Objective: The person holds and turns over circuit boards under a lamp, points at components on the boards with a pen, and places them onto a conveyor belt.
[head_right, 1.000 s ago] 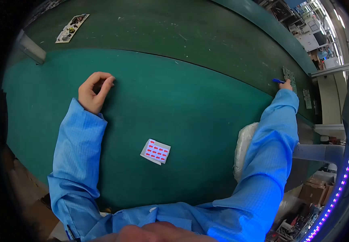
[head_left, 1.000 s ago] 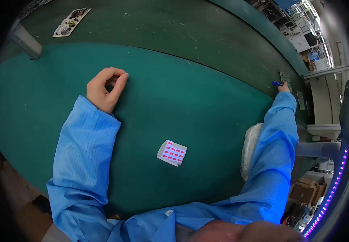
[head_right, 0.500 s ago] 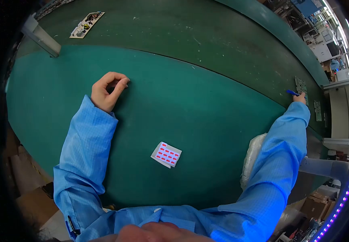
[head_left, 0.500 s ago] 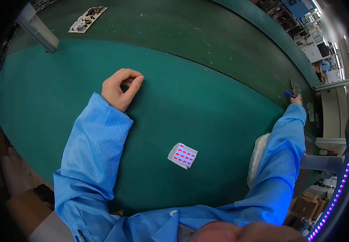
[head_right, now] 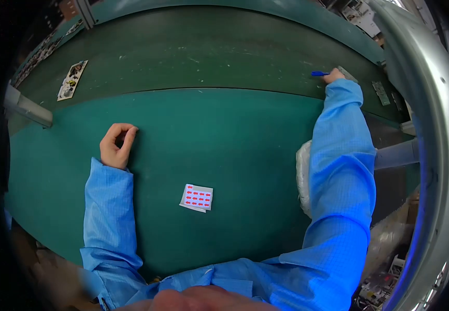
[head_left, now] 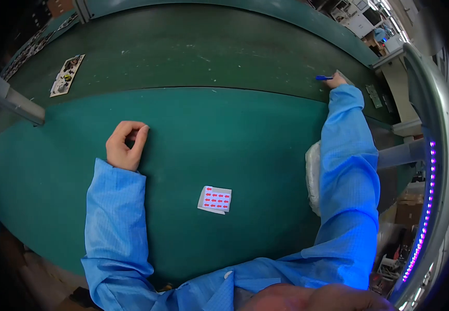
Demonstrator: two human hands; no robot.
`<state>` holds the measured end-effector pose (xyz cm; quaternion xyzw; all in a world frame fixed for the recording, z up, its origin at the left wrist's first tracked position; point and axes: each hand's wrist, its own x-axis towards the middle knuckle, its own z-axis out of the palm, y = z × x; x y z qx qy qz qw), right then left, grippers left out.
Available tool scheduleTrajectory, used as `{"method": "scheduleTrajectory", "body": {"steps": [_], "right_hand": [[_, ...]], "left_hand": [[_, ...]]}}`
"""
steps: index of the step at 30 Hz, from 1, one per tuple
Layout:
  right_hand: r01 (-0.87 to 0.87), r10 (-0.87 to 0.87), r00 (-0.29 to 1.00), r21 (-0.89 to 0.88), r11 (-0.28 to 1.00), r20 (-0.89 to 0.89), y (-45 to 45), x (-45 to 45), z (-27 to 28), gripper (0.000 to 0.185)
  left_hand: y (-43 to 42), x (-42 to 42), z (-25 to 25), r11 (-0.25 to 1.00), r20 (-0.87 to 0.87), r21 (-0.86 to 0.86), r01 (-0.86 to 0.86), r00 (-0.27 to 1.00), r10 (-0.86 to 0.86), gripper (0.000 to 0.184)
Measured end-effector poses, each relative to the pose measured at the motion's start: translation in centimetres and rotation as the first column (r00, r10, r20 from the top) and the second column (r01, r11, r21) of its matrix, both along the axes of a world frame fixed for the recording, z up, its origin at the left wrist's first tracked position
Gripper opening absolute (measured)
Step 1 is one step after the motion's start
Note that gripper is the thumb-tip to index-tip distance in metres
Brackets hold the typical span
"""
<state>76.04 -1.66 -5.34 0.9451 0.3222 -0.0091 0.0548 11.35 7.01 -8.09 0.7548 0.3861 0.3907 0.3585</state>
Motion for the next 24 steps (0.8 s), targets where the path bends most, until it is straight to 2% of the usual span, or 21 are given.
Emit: {"method": "scheduleTrajectory", "body": {"steps": [3, 5, 6, 7, 9, 10, 11, 13, 14, 16, 17, 19, 20, 21, 23, 24], "right_hand": [[-0.105, 0.109, 0.98, 0.03, 0.994, -0.167, 0.4, -5.8, 2.8, 0.051], [-0.259, 0.262, 0.942, 0.041, 0.965, -0.211, 0.5, -8.4, 3.2, 0.033], [-0.294, 0.294, 0.868, 0.063, 0.954, -0.401, 0.4, -9.7, 4.1, 0.028], [-0.287, 0.29, 0.868, 0.07, 0.955, -0.403, 0.1, -12.3, 5.8, 0.028], [-0.201, 0.222, 0.782, 0.101, 0.974, -0.582, -0.9, -16.6, 8.6, 0.026], [-0.218, 0.316, 0.691, 0.229, 0.948, -0.65, -0.7, -13.6, 6.7, 0.035], [-0.212, 0.314, 0.689, 0.233, 0.949, -0.653, -0.5, -13.8, 6.8, 0.035], [-0.237, 0.321, 0.881, 0.262, 0.935, -0.348, 0.1, -14.7, 7.4, 0.049], [-0.322, 0.362, 0.899, 0.187, 0.928, -0.246, 0.1, -16.8, 8.2, 0.065], [-0.544, 0.581, 0.784, 0.21, 0.812, -0.217, 0.9, -16.6, 5.7, 0.073], [-0.534, 0.554, 0.771, 0.157, 0.831, -0.313, 1.1, -18.7, 5.9, 0.079], [-0.653, 0.666, 0.73, 0.131, 0.746, -0.153, 1.7, -19.6, 3.7, 0.081], [-0.563, 0.571, 0.79, 0.104, 0.82, -0.221, 1.9, -20.9, 4.9, 0.079], [-0.565, 0.576, 0.788, 0.115, 0.817, -0.22, 2.0, -21.5, 5.0, 0.079], [-0.49, 0.486, 0.87, -0.032, 0.871, -0.09, 2.1, -22.5, 5.8, 0.076], [-0.484, 0.482, 0.872, -0.011, 0.875, -0.085, 1.8, -23.1, 6.1, 0.076]], "left_hand": [[0.0, -0.1, 0.2, 1.0, -0.02, 0.006, -0.007, 1.0, 0.007, 0.008], [0.1, 0.0, 0.1, 1.0, -0.009, -0.004, 0.01, 1.0, -0.01, 0.008], [0.1, 0.0, 0.0, 1.0, 0.002, -0.013, 0.009, 1.0, -0.009, 0.008], [0.1, 0.0, 0.0, 1.0, -0.003, -0.007, 0.015, 1.0, -0.015, 0.008], [0.0, 0.2, 0.0, 0.999, 0.015, -0.029, 0.015, 1.0, -0.015, 0.008], [0.2, 0.2, -0.1, 1.0, 0.005, -0.002, 0.013, 1.0, -0.013, 0.009], [0.2, 0.4, -0.1, 1.0, 0.0, 0.0, 0.019, 1.0, -0.019, 0.009], [0.2, 0.7, -0.2, 0.997, 0.007, -0.071, 0.026, 1.0, -0.025, 0.009], [0.4, 0.8, -0.3, 0.998, 0.003, -0.059, 0.028, 1.0, -0.028, 0.009], [0.5, 0.8, -0.6, 0.998, 0.032, -0.046, 0.033, 0.999, -0.032, 0.009], [0.4, 0.8, -0.4, 0.998, 0.036, -0.057, 0.033, 0.999, -0.031, 0.01], [0.5, 0.7, -0.2, 0.996, 0.016, -0.074, 0.045, 0.999, -0.044, 0.012], [0.5, 0.8, -0.2, 0.995, 0.04, -0.088, 0.046, 0.998, -0.043, 0.013], [0.4, 0.8, -0.2, 0.995, 0.039, -0.083, 0.047, 0.998, -0.044, 0.013], [0.7, 0.9, -0.4, 0.996, 0.039, -0.073, 0.05, 0.998, -0.047, 0.013], [0.7, 1.0, -0.4, 0.995, 0.065, -0.077, 0.071, 0.996, -0.066, 0.014]]}}
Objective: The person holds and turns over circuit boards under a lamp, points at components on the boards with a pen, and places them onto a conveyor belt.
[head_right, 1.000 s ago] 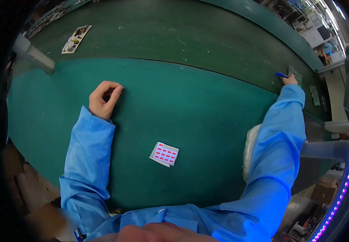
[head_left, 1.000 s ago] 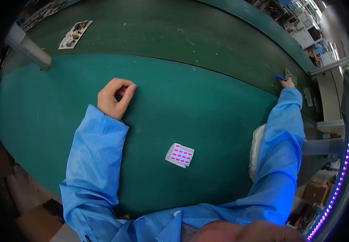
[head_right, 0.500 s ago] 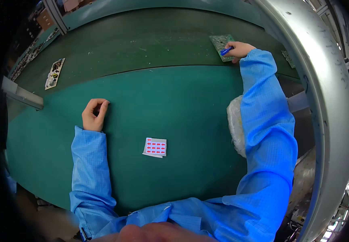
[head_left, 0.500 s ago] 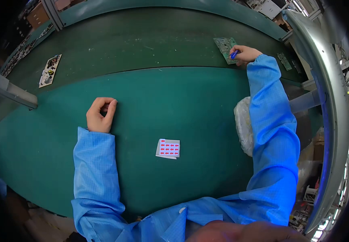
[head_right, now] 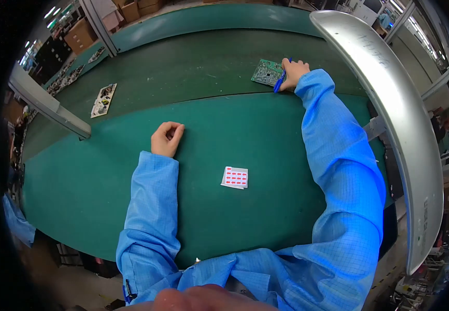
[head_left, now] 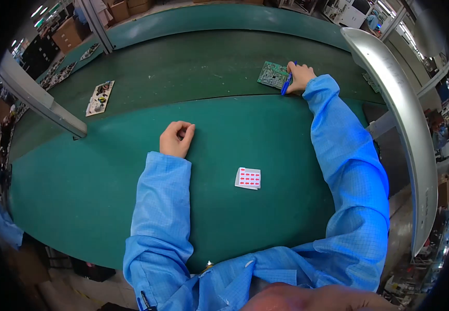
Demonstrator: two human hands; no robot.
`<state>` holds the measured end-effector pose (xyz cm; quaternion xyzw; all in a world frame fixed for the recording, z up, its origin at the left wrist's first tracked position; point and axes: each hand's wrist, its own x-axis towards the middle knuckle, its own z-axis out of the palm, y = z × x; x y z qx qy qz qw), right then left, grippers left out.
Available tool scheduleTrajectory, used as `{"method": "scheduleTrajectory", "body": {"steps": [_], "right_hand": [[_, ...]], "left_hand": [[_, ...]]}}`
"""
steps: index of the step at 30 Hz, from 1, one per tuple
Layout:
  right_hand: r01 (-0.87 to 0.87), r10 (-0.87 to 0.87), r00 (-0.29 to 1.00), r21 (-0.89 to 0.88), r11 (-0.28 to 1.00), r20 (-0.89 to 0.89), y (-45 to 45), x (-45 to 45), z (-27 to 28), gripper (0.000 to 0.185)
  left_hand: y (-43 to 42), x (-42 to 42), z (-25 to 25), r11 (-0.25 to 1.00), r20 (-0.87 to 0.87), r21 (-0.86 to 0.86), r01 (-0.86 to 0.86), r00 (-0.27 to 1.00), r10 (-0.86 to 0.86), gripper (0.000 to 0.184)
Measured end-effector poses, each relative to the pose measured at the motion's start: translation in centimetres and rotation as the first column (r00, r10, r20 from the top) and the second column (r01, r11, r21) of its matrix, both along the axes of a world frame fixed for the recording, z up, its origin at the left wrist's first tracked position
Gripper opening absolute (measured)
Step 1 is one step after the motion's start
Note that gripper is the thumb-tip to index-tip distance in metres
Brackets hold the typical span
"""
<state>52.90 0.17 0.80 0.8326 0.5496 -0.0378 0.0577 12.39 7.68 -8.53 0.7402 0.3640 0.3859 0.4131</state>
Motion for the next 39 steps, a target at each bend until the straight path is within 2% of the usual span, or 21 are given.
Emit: {"method": "scheduleTrajectory", "body": {"steps": [1, 2, 3, 4, 5, 6, 8, 9, 14, 20, 21, 23, 25, 27, 28, 29, 31, 33, 35, 37, 39], "right_hand": [[-0.128, 0.109, 0.982, 0.126, 0.984, 0.152, -0.2, -1.4, 0.6, 0.074], [-0.262, 0.185, 0.932, 0.228, 0.938, 0.311, -0.5, -3.3, 1.3, 0.072], [-0.352, 0.254, 0.885, 0.204, 0.913, 0.391, -0.6, -5.1, 2.0, 0.08], [-0.427, 0.322, 0.874, 0.261, 0.866, 0.364, -1.2, -7.3, 2.6, 0.08], [-0.495, 0.387, 0.855, 0.321, 0.808, 0.344, -2.1, -9.7, 3.2, 0.08], [-0.575, 0.463, 0.814, 0.367, 0.731, 0.351, -3.5, -12.2, 3.8, 0.08], [-0.66, 0.54, 0.751, 0.418, 0.624, 0.379, -6.5, -16.1, 4.6, 0.08], [-0.658, 0.574, 0.752, 0.434, 0.616, 0.325, -8.4, -18.0, 5.2, 0.077], [-0.589, 0.612, 0.768, 0.582, 0.561, 0.188, -15.2, -22.1, 4.7, 0.073], [-0.388, 0.578, 0.816, 0.745, 0.543, 0.004, -21.7, -21.0, 4.0, 0.068], [-0.293, 0.468, 0.883, 0.792, 0.535, 0.011, -23.6, -19.8, 3.8, 0.06], [0.085, 0.231, 0.957, 0.932, 0.353, -0.174, -27.6, -14.9, 0.2, 0.048], [0.399, -0.09, 0.916, 0.91, 0.109, -0.391, -31.2, -8.5, -3.5, 0.029], [0.272, -0.019, 0.962, 0.961, -0.042, -0.273, -33.4, -2.1, -5.5, 0.024], [0.513, -0.001, 0.852, 0.836, -0.194, -0.523, -32.3, -2.7, -3.4, 0.029], [0.517, -0.002, 0.85, 0.835, -0.19, -0.526, -32.4, -1.3, -4.5, 0.029], [0.493, -0.093, 0.868, 0.869, 0.048, -0.488, -32.5, 3.0, -8.1, 0.03], [0.388, -0.152, 0.913, 0.92, 0.044, -0.378, -30.7, 3.9, -8.5, 0.03], [0.37, -0.185, 0.922, 0.916, 0.154, -0.341, -29.5, 2.1, -6.8, 0.03], [0.442, -0.093, 0.896, 0.893, 0.084, -0.434, -29.8, 3.0, -7.9, 0.031], [0.462, -0.187, 0.882, 0.872, 0.164, -0.433, -30.1, 2.9, -8.2, 0.028]], "left_hand": [[0.0, 0.1, 0.1, 1.0, 0.024, -0.004, 0.022, 0.999, -0.022, 0.017], [0.0, 0.0, 0.5, 0.998, -0.048, -0.046, 0.037, 0.998, -0.04, 0.044], [-0.5, 0.0, 0.8, 0.998, -0.069, 0.043, 0.035, 0.997, -0.032, 0.06], [-1.4, 0.1, 1.6, 0.991, -0.089, 0.129, 0.034, 0.996, -0.022, 0.077], [-1.6, 0.1, 2.3, 0.979, -0.106, 0.133, 0.155, 0.984, -0.142, 0.107], [-2.4, 0.1, 3.4, 0.974, -0.123, 0.144, 0.172, 0.98, -0.155, 0.107], [-4.3, 0.1, 6.2, 0.803, -0.161, 0.541, 0.251, 0.968, -0.194, 0.119], [-5.2, -0.3, 7.3, 0.782, -0.209, 0.528, 0.332, 0.943, -0.26, 0.127], [-8.9, -2.6, 9.4, 0.694, -0.188, 0.538, 0.478, 0.871, -0.454, 0.119], [-11.1, -3.3, 9.3, 0.634, -0.157, 0.636, 0.441, 0.878, -0.453, 0.112], [-10.9, -3.3, 8.9, 0.613, -0.135, 0.673, 0.414, 0.884, -0.448, 0.112], [-10.2, -3.4, 8.2, 0.605, -0.096, 0.699, 0.381, 0.889, -0.449, 0.111], [-9.4, -3.7, 7.5, 0.676, -0.028, 0.638, 0.369, 0.888, -0.458, 0.112], [-9.1, -3.7, 7.1, 0.686, -0.022, 0.633, 0.36, 0.894, -0.448, 0.112], [-9.1, -3.6, 7.0, 0.686, -0.008, 0.632, 0.36, 0.889, -0.458, 0.112], [-9.0, -3.6, 6.9, 0.687, 0.005, 0.631, 0.36, 0.884, -0.467, 0.113], [-9.3, -3.5, 6.9, 0.68, 0.004, 0.636, 0.365, 0.879, -0.476, 0.113], [-9.3, -3.6, 6.9, 0.662, 0.002, 0.648, 0.376, 0.868, -0.496, 0.114], [-9.3, -3.5, 6.9, 0.669, 0.019, 0.645, 0.37, 0.867, -0.498, 0.114], [-9.4, -3.2, 6.7, 0.67, 0.033, 0.641, 0.374, 0.859, -0.511, 0.115], [-9.5, -3.0, 6.5, 0.676, 0.06, 0.644, 0.358, 0.857, -0.511, 0.116]]}}
